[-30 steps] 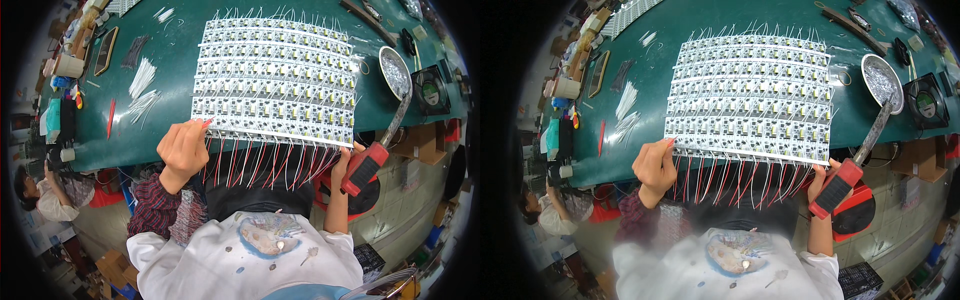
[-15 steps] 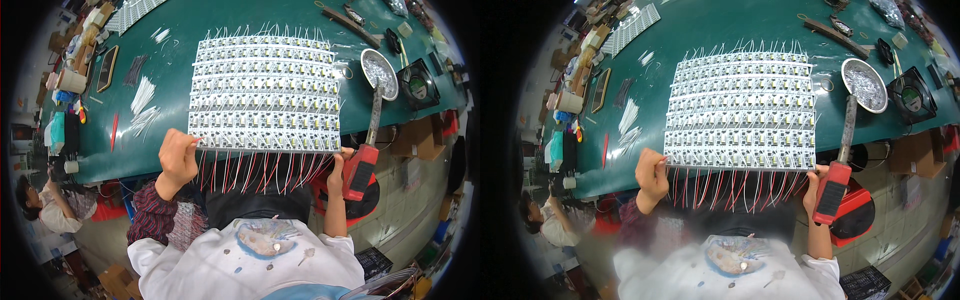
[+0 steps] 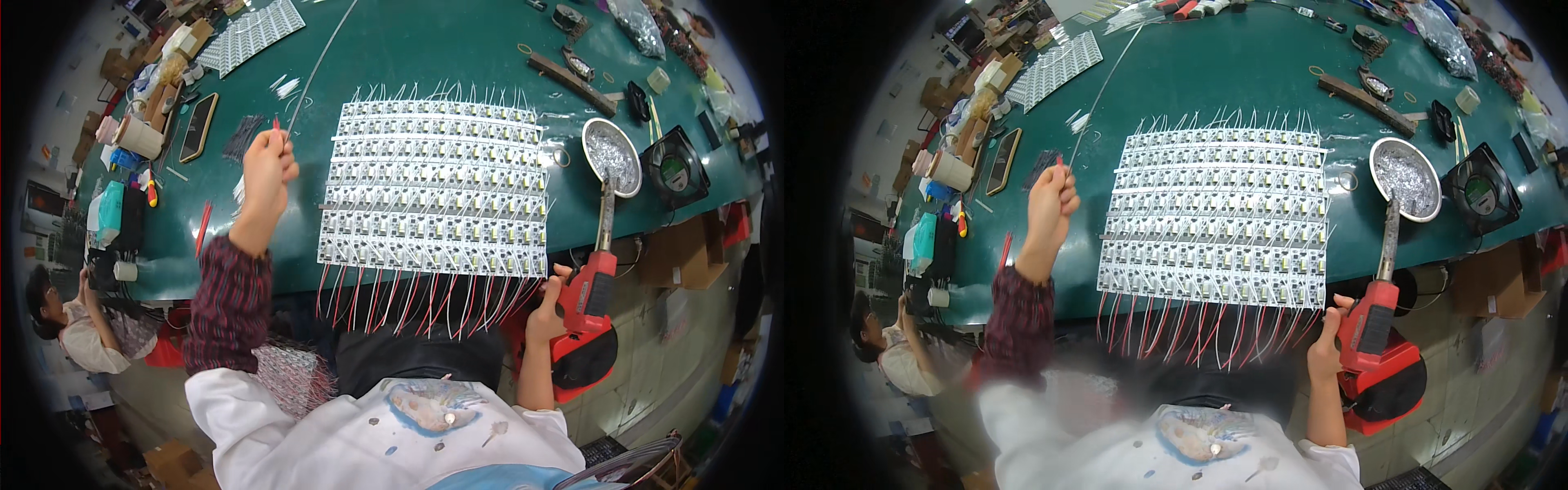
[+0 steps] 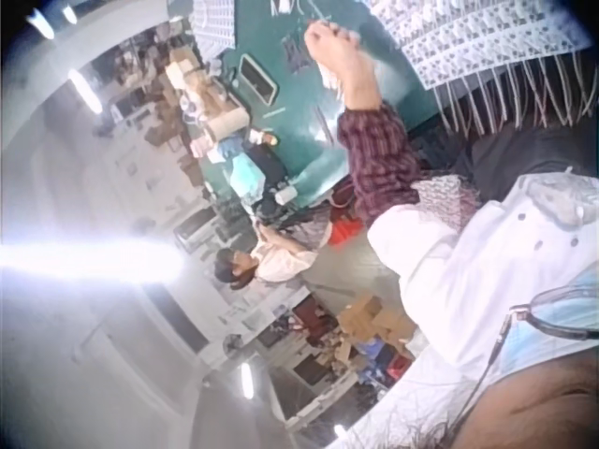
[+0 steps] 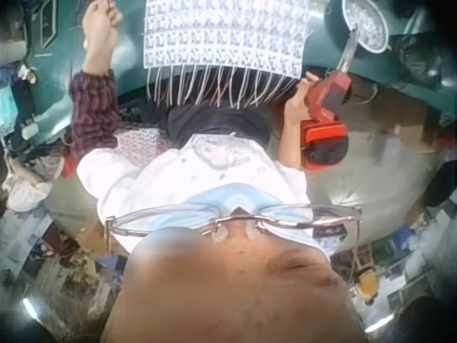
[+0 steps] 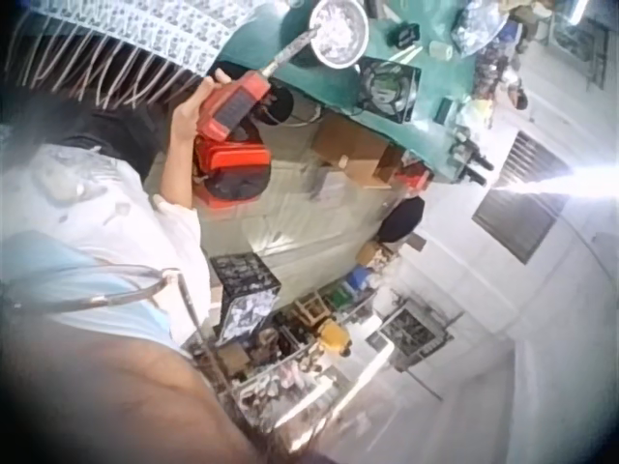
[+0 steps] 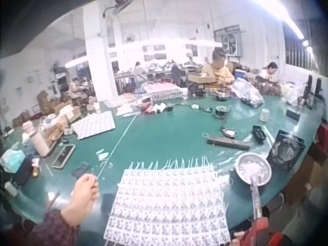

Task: The person solders wires onto an LED board using a soldering iron, first attaching white wires, then picking up and soldering red wires and black wires onto the board.

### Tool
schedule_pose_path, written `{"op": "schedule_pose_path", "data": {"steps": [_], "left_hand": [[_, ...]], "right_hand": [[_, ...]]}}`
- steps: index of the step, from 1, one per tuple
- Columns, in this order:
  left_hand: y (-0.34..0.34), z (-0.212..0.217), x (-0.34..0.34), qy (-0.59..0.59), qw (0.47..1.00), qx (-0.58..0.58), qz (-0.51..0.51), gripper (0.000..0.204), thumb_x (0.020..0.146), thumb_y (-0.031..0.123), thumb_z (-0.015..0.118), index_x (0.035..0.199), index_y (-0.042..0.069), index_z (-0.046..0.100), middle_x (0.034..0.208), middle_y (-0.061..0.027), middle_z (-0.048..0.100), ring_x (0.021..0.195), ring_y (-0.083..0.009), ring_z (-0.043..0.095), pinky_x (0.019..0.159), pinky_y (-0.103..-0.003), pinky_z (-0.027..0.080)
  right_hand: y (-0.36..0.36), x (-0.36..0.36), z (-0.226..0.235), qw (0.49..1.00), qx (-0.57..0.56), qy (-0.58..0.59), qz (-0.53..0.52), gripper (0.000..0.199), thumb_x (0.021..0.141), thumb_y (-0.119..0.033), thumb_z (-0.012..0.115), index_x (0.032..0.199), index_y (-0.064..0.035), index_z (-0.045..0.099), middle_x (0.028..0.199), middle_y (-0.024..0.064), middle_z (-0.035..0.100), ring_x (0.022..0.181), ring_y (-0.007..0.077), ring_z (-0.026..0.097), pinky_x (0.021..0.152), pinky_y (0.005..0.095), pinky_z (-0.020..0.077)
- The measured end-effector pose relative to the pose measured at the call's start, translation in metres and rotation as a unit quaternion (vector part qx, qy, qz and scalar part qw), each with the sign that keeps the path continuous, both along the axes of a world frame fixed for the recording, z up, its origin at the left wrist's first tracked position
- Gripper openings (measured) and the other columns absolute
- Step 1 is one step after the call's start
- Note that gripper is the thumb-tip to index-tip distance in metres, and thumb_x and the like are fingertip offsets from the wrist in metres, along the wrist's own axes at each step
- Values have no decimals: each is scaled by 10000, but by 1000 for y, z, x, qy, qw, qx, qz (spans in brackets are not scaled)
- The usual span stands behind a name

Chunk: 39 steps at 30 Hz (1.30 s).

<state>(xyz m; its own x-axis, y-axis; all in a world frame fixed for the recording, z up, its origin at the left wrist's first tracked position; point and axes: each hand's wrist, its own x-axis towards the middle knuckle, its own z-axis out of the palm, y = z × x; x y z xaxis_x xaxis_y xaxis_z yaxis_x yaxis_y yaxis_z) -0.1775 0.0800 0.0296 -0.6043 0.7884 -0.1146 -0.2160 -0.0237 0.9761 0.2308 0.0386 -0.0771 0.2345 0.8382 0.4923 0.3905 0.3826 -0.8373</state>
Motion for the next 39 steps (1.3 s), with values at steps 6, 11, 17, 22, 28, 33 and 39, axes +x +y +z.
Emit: {"op": "schedule_pose_path", "data": {"steps": [6, 11, 17, 22, 28, 33, 39], "left_hand": [[55, -22, -37, 52, 992, -73, 84, 180, 966, 174, 451, 946, 13, 527, 720, -16, 490, 506, -67, 390, 417, -224, 309], [49, -9, -64, 570, 779, -246, 85, 314, 957, 250, 439, 854, 26, 634, 851, -69, 677, 740, -164, 636, 622, -290, 482], [-21, 20, 20, 503, 860, -46, -65, 191, 951, 122, 460, 919, -1, 603, 967, -129, 674, 843, -187, 604, 762, -296, 464], [-111, 3, 104, 588, 798, -11, -132, 122, 921, 20, 468, 822, -29, 519, 1172, -226, 609, 1148, -348, 548, 907, -358, 436], [-129, -22, 104, 532, 832, 8, -158, 95, 883, -29, 467, 813, -28, 531, 1166, -262, 596, 1203, -427, 497, 1052, -537, 298], [-113, -25, 87, 527, 830, 57, -176, 105, 889, -27, 458, 834, -51, 544, 1131, -250, 618, 1151, -388, 555, 1043, -525, 324], [-102, -21, 50, 420, 881, 41, -216, 123, 906, 4, 475, 854, -61, 566, 1116, -217, 637, 1112, -309, 591, 1048, -487, 344]], "right_hand": [[-6, -13, 23, 997, -25, 52, 57, 229, 897, -40, 552, 1108, 46, 534, 958, 74, 609, 767, 108, 541, 693, 243, 443], [-5, -26, 32, 990, -58, 76, 105, 279, 876, 12, 539, 1149, 69, 521, 1024, 116, 619, 883, 161, 590, 797, 288, 462], [-7, -20, 15, 995, -7, 48, 82, 374, 881, 43, 502, 1245, 78, 425, 1140, 189, 593, 992, 212, 579, 906, 342, 426], [-9, -12, 15, 988, -69, 52, 128, 433, 878, 51, 476, 1279, 82, 316, 1193, 234, 540, 1046, 245, 552, 941, 378, 406], [-13, -6, -5, 991, -38, 83, 101, 435, 853, 86, 500, 1255, 88, 332, 1141, 228, 555, 995, 252, 569, 925, 391, 429], [-39, -23, 8, 985, -103, 131, 47, 197, 888, 4, 471, 1075, 8, 411, 1014, 111, 514, 911, 156, 522, 839, 284, 406], [-68, -24, 20, 992, -116, -29, 29, 169, 843, 7, 523, 1002, 17, 468, 922, 113, 532, 838, 198, 542, 777, 298, 421]]}}
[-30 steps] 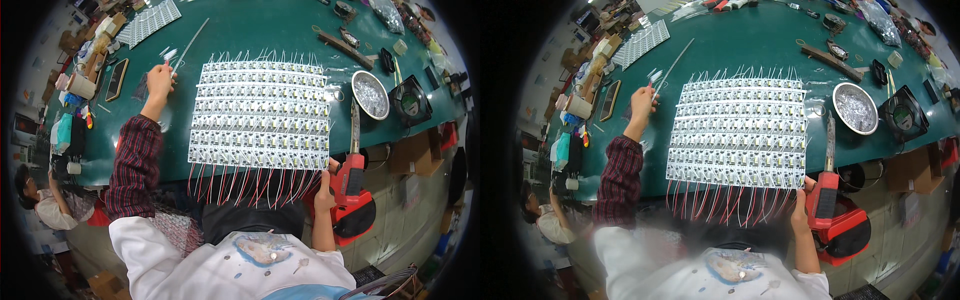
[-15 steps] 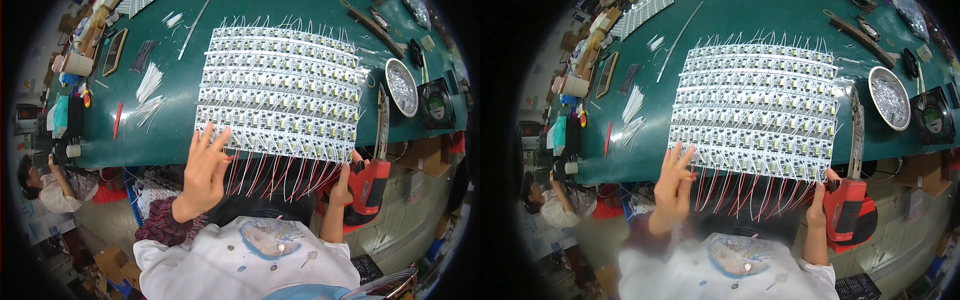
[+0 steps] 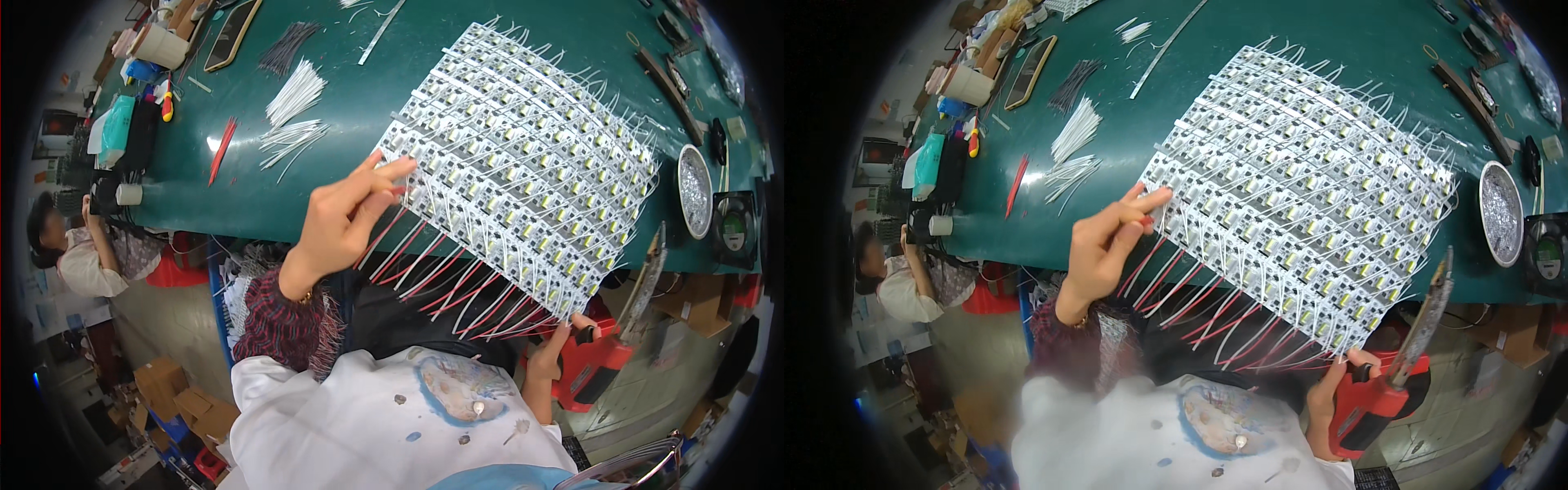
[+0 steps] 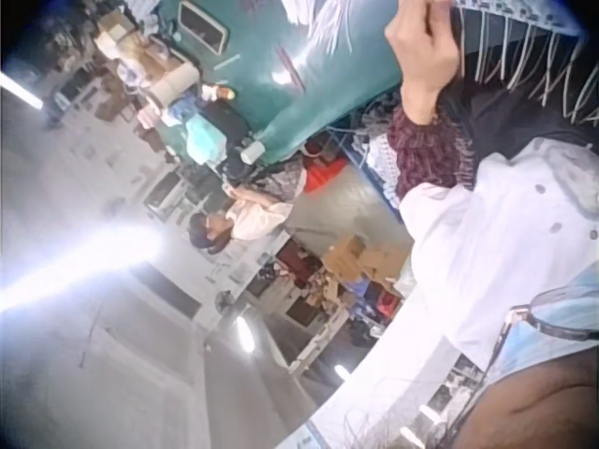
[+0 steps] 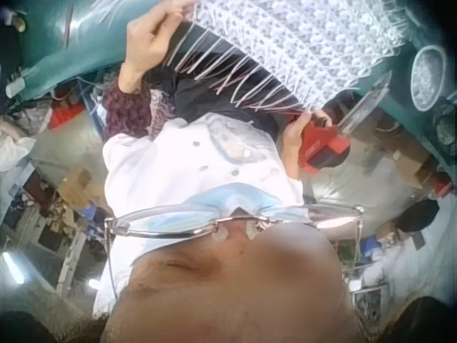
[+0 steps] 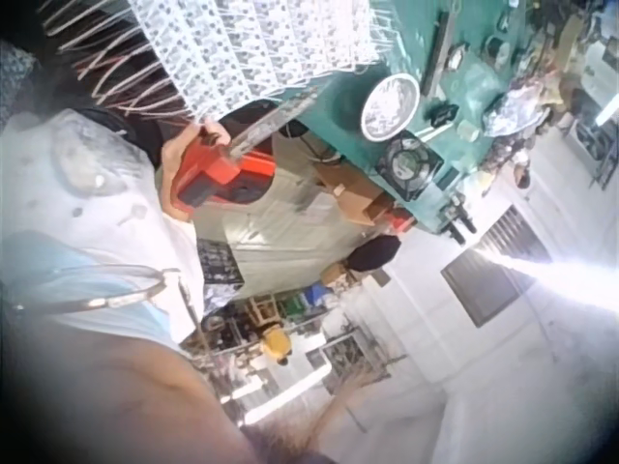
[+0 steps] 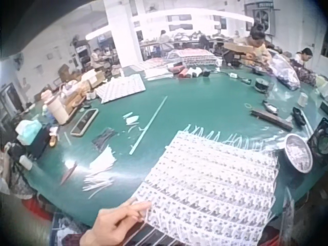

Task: The person solders wires onto an LED board using a soldering iron, first attaching white wires, then picking up and soldering red wires and black wires onto the board.

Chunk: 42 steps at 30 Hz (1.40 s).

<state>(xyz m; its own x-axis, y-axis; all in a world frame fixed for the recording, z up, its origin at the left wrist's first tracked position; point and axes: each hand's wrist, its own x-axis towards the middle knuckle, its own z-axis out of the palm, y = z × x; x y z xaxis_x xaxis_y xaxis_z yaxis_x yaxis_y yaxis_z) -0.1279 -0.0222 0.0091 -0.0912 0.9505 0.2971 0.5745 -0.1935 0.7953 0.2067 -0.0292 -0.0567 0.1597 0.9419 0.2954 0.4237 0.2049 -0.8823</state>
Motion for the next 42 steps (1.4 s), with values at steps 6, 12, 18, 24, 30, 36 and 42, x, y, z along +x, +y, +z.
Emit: {"op": "schedule_pose_path", "data": {"steps": [6, 12, 18, 24, 30, 36, 42], "left_hand": [[10, 7, 3, 10, 963, 154, 220, 106, 894, 45, 567, 864, -26, 639, 875, -96, 698, 665, -128, 614, 557, -210, 445], [14, 15, 21, 45, 970, 18, 239, 99, 898, 37, 560, 914, -26, 635, 827, -79, 699, 655, -79, 579, 625, -217, 461], [6, 2, 20, 60, 966, -20, 250, 89, 873, 6, 567, 891, -39, 642, 802, -79, 716, 485, -50, 495, 465, -197, 409], [0, 16, 11, -30, 960, -32, 278, 80, 866, 20, 593, 908, -20, 647, 724, -71, 677, 478, -68, 522, 457, -211, 405], [20, 33, 8, 11, 964, -52, 262, 89, 848, 44, 607, 787, 7, 553, 645, -114, 596, 522, -266, 581, 487, -336, 430], [24, 5, 21, -12, 961, -41, 274, 154, 840, 27, 613, 734, 15, 502, 685, -114, 534, 588, -284, 547, 525, -376, 407], [30, -5, 25, 0, 952, -13, 306, 172, 803, 6, 655, 726, 20, 502, 640, -90, 528, 509, -236, 524, 469, -331, 401]], "right_hand": [[-11, 23, 5, 986, -51, -31, 154, 294, 857, -123, 616, 1089, 9, 492, 904, 119, 556, 772, 167, 564, 738, 271, 433], [-15, 41, -2, 967, -58, -21, 247, 314, 868, -117, 597, 1106, 15, 440, 899, 113, 578, 797, 169, 589, 750, 285, 445], [-3, 18, 30, 984, 34, 41, 171, 613, 896, -286, 615, 1316, 39, 308, 939, 161, 567, 579, 158, 530, 606, 338, 484], [25, -1, 79, 981, 132, 92, 104, 734, 868, -441, 606, 1276, 92, 310, 919, 187, 563, 553, 187, 559, 476, 287, 470], [64, -30, 121, 973, 152, 59, 166, 711, 870, -460, 598, 1198, 120, 349, 708, 121, 562, 540, 173, 559, 517, 289, 482], [127, -1, 127, 872, -39, -79, 481, 511, 880, -297, 612, 1190, 78, 454, 698, 59, 592, 596, 165, 570, 663, 318, 502], [105, -36, 107, 932, -172, -13, 320, 322, 831, -94, 532, 1125, 28, 578, 767, 33, 580, 628, 126, 544, 622, 259, 430]]}}
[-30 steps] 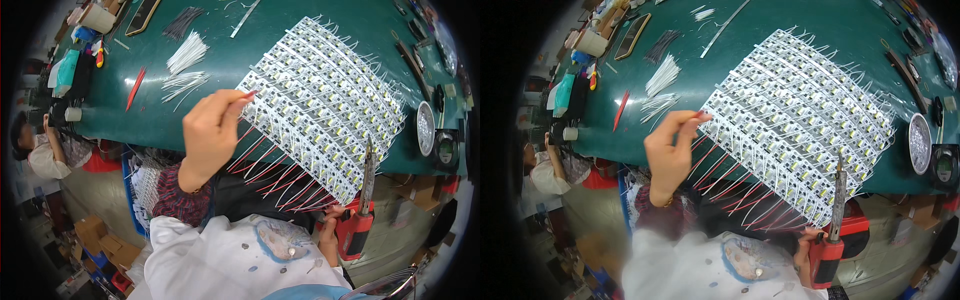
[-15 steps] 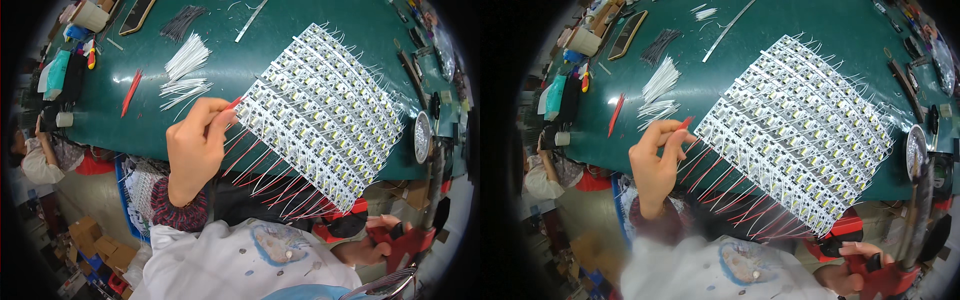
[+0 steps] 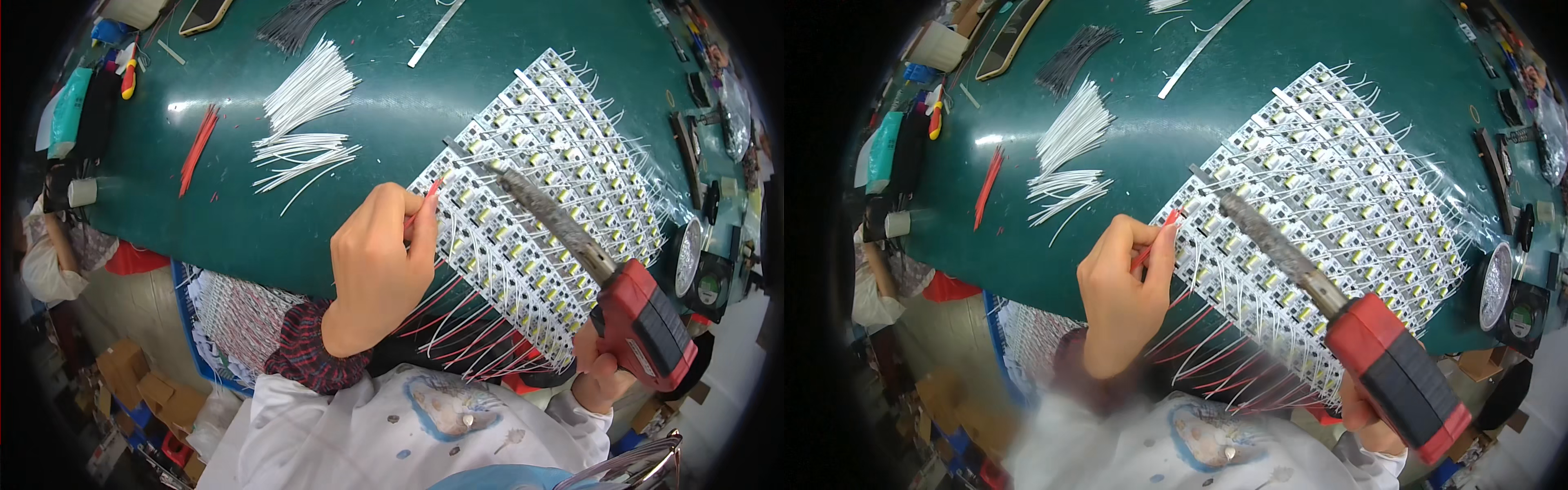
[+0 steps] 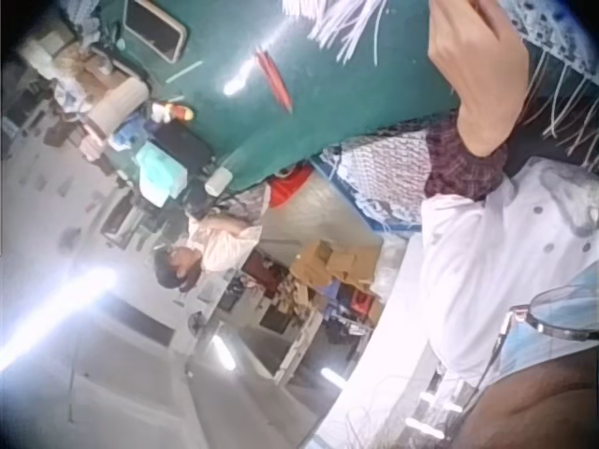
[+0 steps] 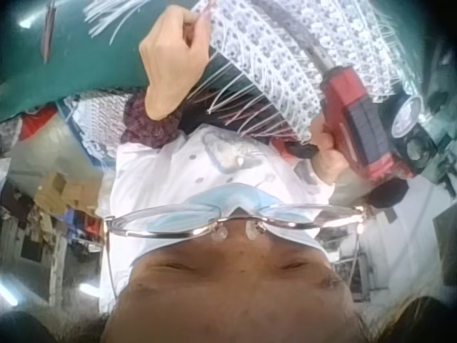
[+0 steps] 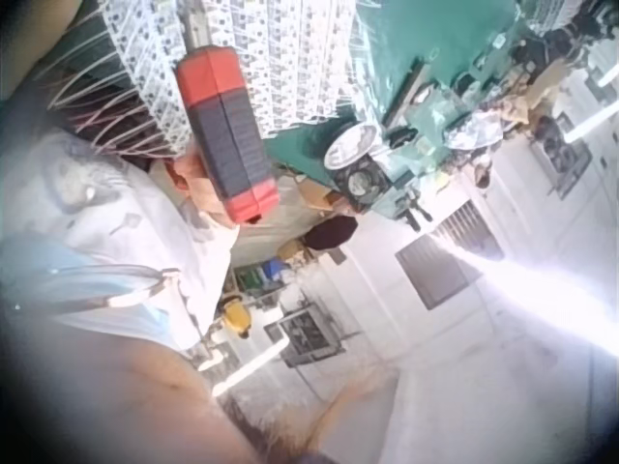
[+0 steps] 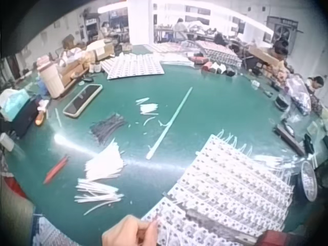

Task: The person solders wires onto an LED board using a soldering iron, first attaching white wires, then picking up and soldering red wires and black wires onto the board.

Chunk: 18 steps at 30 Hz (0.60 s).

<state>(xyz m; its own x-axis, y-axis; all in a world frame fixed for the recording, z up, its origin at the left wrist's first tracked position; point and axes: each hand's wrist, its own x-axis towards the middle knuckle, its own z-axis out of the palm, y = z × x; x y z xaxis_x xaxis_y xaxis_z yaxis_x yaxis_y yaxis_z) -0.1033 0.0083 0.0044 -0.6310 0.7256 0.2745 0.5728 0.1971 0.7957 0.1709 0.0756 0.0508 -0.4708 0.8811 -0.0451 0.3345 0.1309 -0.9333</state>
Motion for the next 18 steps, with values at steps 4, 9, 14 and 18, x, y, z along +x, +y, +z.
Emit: {"op": "schedule_pose_path", "data": {"steps": [4, 9, 14, 18], "left_hand": [[1, -1, 0, 12, 999, -19, 31, 170, 788, -3, 667, 718, 31, 517, 623, -70, 520, 483, -199, 505, 446, -303, 387], [1, -2, -3, -8, 1000, -8, 26, 155, 778, -12, 675, 726, 32, 536, 621, -60, 526, 472, -182, 499, 433, -295, 381], [1, -1, -5, -13, 999, -18, 29, 154, 756, -24, 691, 728, 31, 549, 621, -58, 537, 462, -171, 500, 420, -285, 375], [1, -2, -5, -25, 999, -16, 28, 153, 754, -25, 690, 726, 31, 551, 621, -57, 536, 464, -170, 500, 423, -284, 377]], "right_hand": [[5, -23, -2, 989, -123, 84, 20, 486, 839, -274, 683, 1172, 46, 535, 650, 12, 534, 505, 88, 471, 469, 222, 348], [8, -35, 0, 977, -183, 99, 47, 894, 777, -620, 628, 1216, 124, 399, 453, -27, 415, 343, 72, 381, 351, 215, 279], [11, -32, -4, 972, -209, 86, 71, 800, 789, -598, 633, 1149, 95, 457, 445, -19, 412, 338, 77, 382, 354, 219, 293], [10, -33, -4, 973, -211, 85, 44, 792, 765, -591, 657, 1116, 92, 467, 458, -2, 433, 350, 81, 399, 356, 226, 312]]}}
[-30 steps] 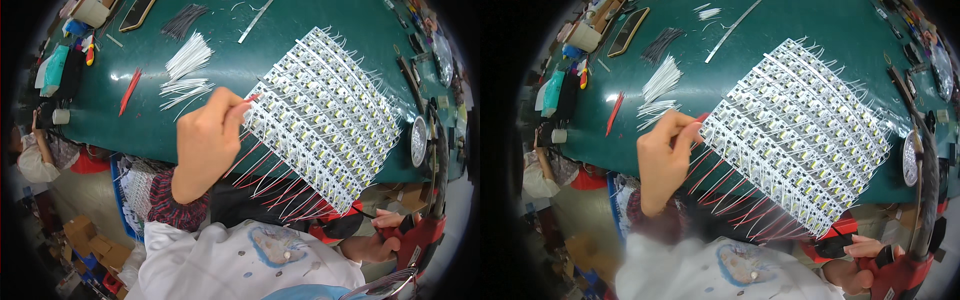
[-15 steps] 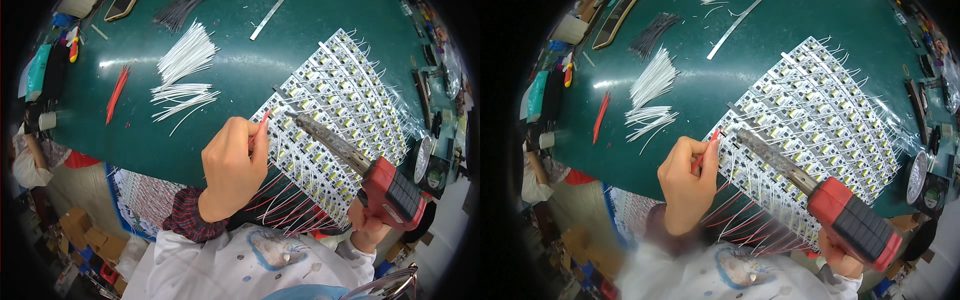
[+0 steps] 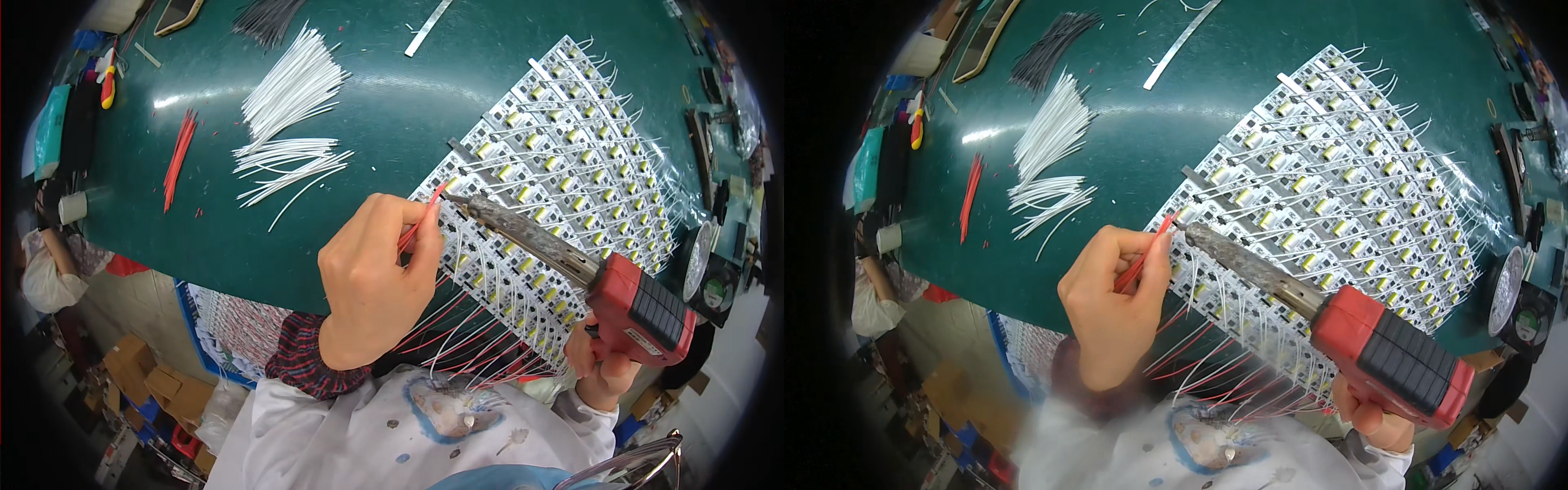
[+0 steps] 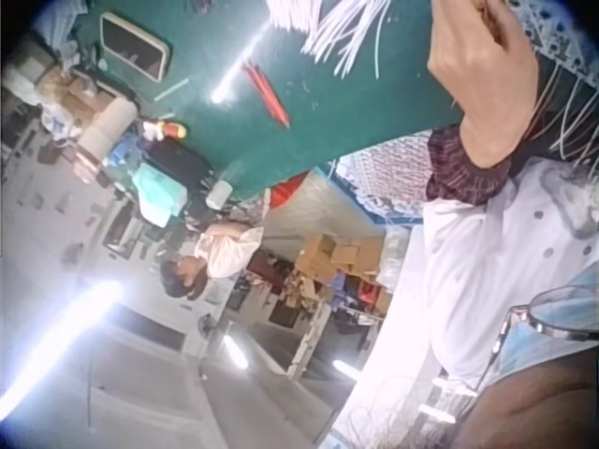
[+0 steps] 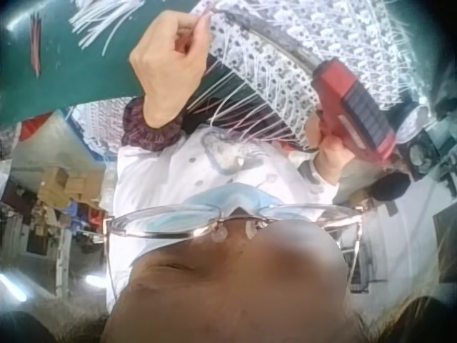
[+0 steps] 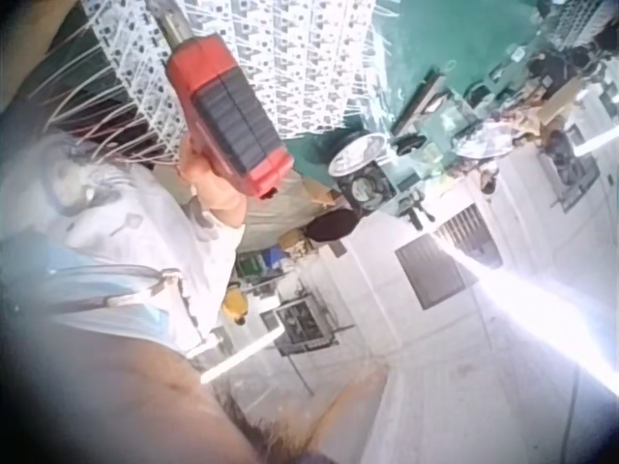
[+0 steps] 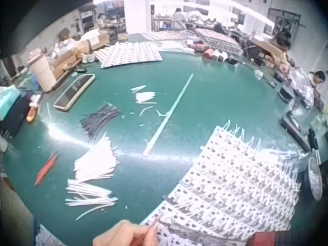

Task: The person solders wires onto an LED board using a soldering iron, first attaching white wires, then picking up and soldering red wires and black wires onto the board.

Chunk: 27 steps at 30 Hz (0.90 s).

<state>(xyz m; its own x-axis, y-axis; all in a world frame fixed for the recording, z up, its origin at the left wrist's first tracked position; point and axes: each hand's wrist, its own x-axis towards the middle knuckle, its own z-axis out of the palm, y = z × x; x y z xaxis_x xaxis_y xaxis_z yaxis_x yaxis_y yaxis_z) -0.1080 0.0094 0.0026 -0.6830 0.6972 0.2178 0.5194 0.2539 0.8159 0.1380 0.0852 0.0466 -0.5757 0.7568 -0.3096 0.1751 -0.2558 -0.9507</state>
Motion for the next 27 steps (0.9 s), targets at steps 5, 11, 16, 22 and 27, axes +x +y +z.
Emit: {"op": "schedule_pose_path", "data": {"steps": [5, 11, 16, 22, 27], "left_hand": [[0, 3, -1, 12, 1000, -3, -7, 144, 751, -31, 685, 729, 31, 558, 617, -53, 526, 471, -171, 501, 427, -286, 379], [0, -1, 0, 60, 998, 5, -15, 145, 747, -32, 686, 728, 29, 556, 619, -57, 508, 480, -185, 498, 438, -295, 381], [-1, 1, -2, 64, 998, 9, -17, 149, 746, -30, 688, 726, 30, 554, 620, -59, 503, 482, -190, 496, 441, -300, 380], [1, -2, 0, 59, 998, 13, -17, 153, 749, -25, 689, 717, 30, 550, 616, -58, 501, 479, -190, 493, 437, -299, 376], [2, -1, 0, 69, 997, 13, -16, 147, 756, -16, 687, 714, 29, 553, 616, -57, 510, 477, -187, 492, 436, -296, 375]], "right_hand": [[0, 21, -14, 999, 6, 20, -24, 837, 737, -594, 671, 1146, 102, 452, 470, 2, 442, 362, 81, 404, 360, 227, 315], [4, 20, -8, 989, 4, -120, 92, 730, 663, -657, 696, 1061, -50, 617, 733, 6, 511, 582, 128, 465, 519, 298, 322], [16, 80, -27, 985, 26, -108, 129, 777, 667, -666, 689, 1076, -9, 604, 744, -6, 540, 571, 119, 473, 518, 281, 327], [-7, 45, -25, 991, 132, 20, 1, 868, 758, -602, 663, 1185, 118, 434, 470, -30, 431, 358, 71, 374, 360, 231, 271], [-11, 37, -31, 995, 36, 56, -75, 879, 767, -592, 663, 1222, 120, 420, 475, -21, 436, 356, 68, 361, 360, 228, 262]]}}
